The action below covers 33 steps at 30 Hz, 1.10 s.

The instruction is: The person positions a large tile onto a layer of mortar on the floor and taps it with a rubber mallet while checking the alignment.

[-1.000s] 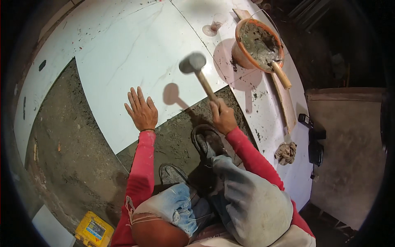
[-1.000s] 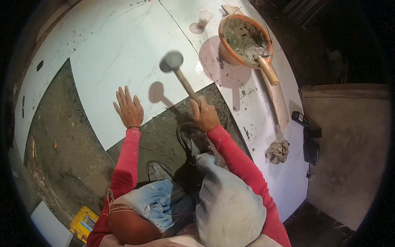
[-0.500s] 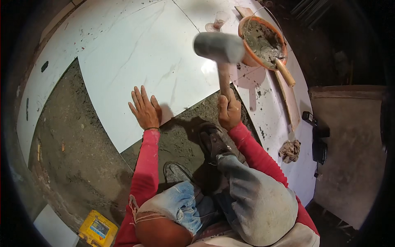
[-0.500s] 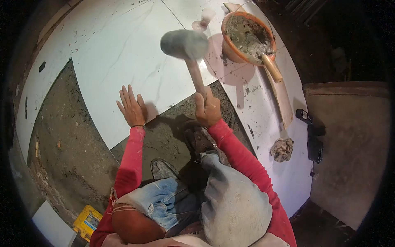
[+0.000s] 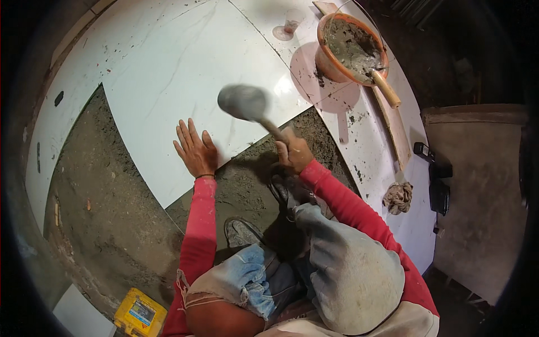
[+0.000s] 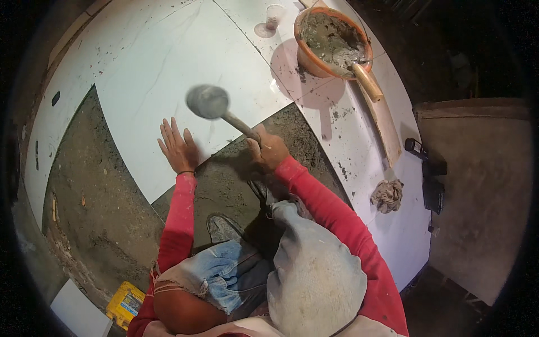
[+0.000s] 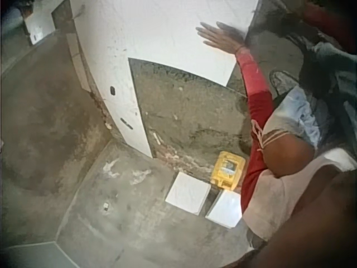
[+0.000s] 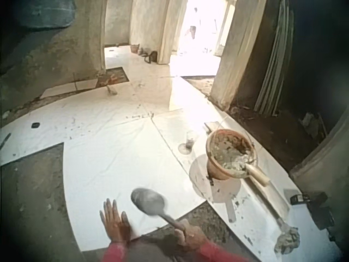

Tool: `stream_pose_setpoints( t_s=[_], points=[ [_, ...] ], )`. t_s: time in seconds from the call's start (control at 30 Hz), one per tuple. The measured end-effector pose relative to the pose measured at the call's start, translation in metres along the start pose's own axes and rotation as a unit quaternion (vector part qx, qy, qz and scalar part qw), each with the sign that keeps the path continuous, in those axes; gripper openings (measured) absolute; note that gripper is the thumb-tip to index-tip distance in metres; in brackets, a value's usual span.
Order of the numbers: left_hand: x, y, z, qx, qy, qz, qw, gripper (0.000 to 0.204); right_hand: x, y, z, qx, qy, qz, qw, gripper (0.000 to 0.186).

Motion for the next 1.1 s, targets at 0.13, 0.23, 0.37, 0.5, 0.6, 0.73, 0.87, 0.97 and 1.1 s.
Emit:
stream_pose_setpoints(
  t_s=[0.13,0.23,0.37,0.5,0.6,0.73,0.87,0.97,1.1],
  points=[
    [-0.016,0.022,0.007,0.026,0.018,0.006,0.999,0.058,0.024,0.02,-0.01,-0.033,0.081,-0.084,0.993,0.028],
    [-0.041,0.047,0.029,0.069,0.086,0.017,0.994,0.065,0.073,0.097,-0.008,0.022,-0.031,0.065,0.997,0.017],
    [-0.089,0.022,0.059,-0.285,0.12,0.076,0.948,0.073,0.084,0.089,-0.014,-0.085,-0.146,0.258,0.951,0.024],
    [-0.108,0.008,0.081,-0.155,0.119,0.036,0.98,0.079,0.097,0.073,-0.048,0.258,-0.017,0.083,0.962,0.029],
    [-0.11,0.01,0.092,-0.127,0.102,0.067,0.984,0.077,0.083,0.012,-0.098,-0.18,0.188,0.164,0.952,0.023],
    [-0.118,0.016,0.099,-0.093,0.142,0.092,0.981,0.075,0.098,0.092,-0.094,-0.007,0.116,0.268,0.956,0.023],
    [-0.112,0.001,0.085,-0.072,0.113,0.072,0.988,0.078,0.112,0.097,-0.094,0.352,0.102,0.057,0.929,0.026],
    [-0.104,-0.003,0.087,-0.071,0.141,0.068,0.985,0.08,0.098,0.023,-0.116,0.017,0.175,0.289,0.941,0.028],
    [-0.104,0.007,0.086,-0.052,0.166,0.079,0.982,0.082,0.103,0.075,-0.103,0.017,0.168,0.235,0.957,0.028]
  ],
)
Point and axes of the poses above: each hand's wrist, its own x-axis towards the middle knuckle, its own z-axis out of the back of the hand, y = z × x, the point moved 1 cm from there along x, towards the middle knuckle, and after that the axes turned 8 degrees about -y, right-handed, at the moved point
